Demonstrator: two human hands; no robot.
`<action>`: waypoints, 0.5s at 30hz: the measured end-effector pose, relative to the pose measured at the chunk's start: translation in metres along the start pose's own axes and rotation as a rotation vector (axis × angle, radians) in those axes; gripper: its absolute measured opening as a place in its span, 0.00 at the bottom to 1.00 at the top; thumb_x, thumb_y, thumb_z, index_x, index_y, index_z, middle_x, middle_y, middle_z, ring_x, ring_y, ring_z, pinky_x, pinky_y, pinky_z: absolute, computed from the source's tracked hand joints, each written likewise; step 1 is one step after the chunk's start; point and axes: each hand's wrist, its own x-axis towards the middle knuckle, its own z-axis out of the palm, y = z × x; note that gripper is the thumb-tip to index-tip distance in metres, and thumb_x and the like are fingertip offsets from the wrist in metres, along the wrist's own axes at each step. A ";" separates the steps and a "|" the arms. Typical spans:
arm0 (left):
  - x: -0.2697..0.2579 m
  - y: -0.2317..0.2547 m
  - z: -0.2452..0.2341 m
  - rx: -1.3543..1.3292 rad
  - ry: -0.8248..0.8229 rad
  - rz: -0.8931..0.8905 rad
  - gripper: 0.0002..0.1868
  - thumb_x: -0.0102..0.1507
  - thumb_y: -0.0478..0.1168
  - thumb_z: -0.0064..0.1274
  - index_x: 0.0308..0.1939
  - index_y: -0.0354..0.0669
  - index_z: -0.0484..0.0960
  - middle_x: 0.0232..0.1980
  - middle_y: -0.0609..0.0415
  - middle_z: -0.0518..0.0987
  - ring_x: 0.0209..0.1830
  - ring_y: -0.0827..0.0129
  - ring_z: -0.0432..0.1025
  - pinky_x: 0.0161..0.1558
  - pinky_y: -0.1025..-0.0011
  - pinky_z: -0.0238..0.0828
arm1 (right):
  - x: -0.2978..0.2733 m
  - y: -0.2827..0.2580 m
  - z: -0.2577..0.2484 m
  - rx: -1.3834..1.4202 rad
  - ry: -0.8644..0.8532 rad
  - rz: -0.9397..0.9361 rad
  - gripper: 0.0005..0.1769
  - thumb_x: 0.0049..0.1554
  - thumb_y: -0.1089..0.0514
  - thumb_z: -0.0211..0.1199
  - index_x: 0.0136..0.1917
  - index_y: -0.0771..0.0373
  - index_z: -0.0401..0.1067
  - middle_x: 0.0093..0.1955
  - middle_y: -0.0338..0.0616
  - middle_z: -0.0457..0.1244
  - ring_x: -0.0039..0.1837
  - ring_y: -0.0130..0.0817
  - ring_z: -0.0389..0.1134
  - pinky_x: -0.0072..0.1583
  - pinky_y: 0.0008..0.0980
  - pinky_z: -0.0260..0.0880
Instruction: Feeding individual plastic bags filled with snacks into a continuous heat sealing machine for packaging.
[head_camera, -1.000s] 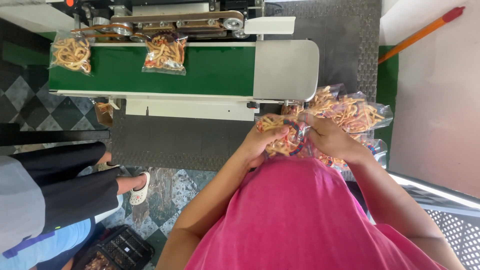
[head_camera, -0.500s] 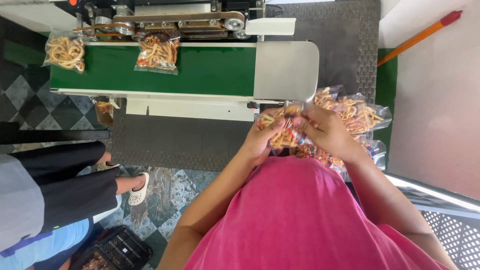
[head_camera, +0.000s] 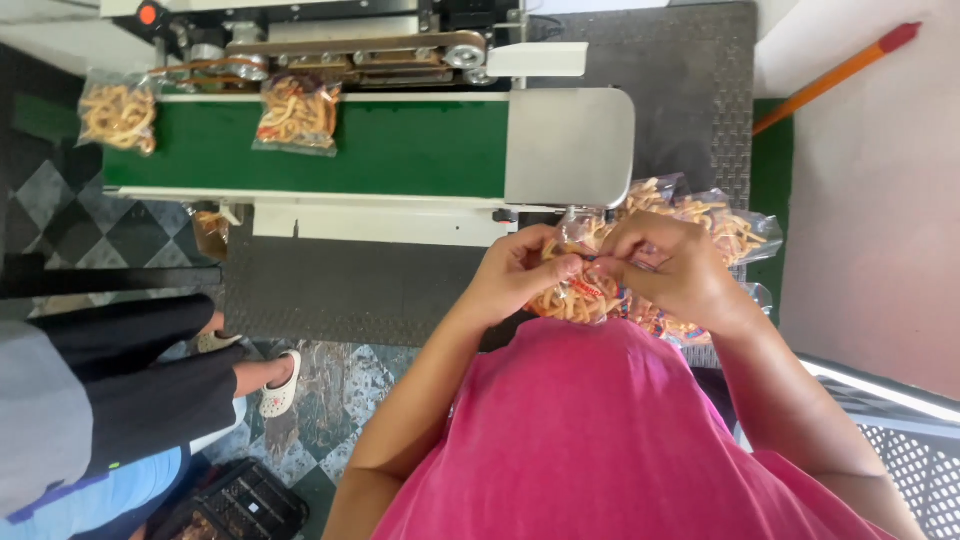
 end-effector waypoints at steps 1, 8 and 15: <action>0.000 -0.004 0.005 0.001 -0.004 -0.007 0.18 0.60 0.44 0.74 0.49 0.42 0.87 0.39 0.49 0.84 0.42 0.68 0.81 0.47 0.66 0.80 | -0.002 0.006 0.001 0.003 0.004 0.006 0.12 0.52 0.66 0.78 0.41 0.64 0.74 0.45 0.45 0.73 0.49 0.39 0.76 0.53 0.35 0.72; -0.009 -0.010 0.031 -0.167 0.287 -0.211 0.11 0.67 0.46 0.64 0.49 0.46 0.87 0.38 0.51 0.82 0.37 0.67 0.81 0.37 0.68 0.79 | -0.023 0.026 0.046 0.746 0.444 0.581 0.23 0.55 0.65 0.74 0.60 0.62 0.68 0.47 0.49 0.69 0.47 0.34 0.72 0.42 0.27 0.73; -0.027 -0.012 0.018 0.172 0.239 -0.224 0.10 0.67 0.54 0.64 0.48 0.60 0.92 0.39 0.62 0.88 0.46 0.78 0.81 0.50 0.73 0.77 | -0.023 -0.017 0.049 0.596 0.316 0.684 0.14 0.52 0.66 0.75 0.52 0.69 0.80 0.38 0.43 0.67 0.41 0.28 0.69 0.37 0.23 0.69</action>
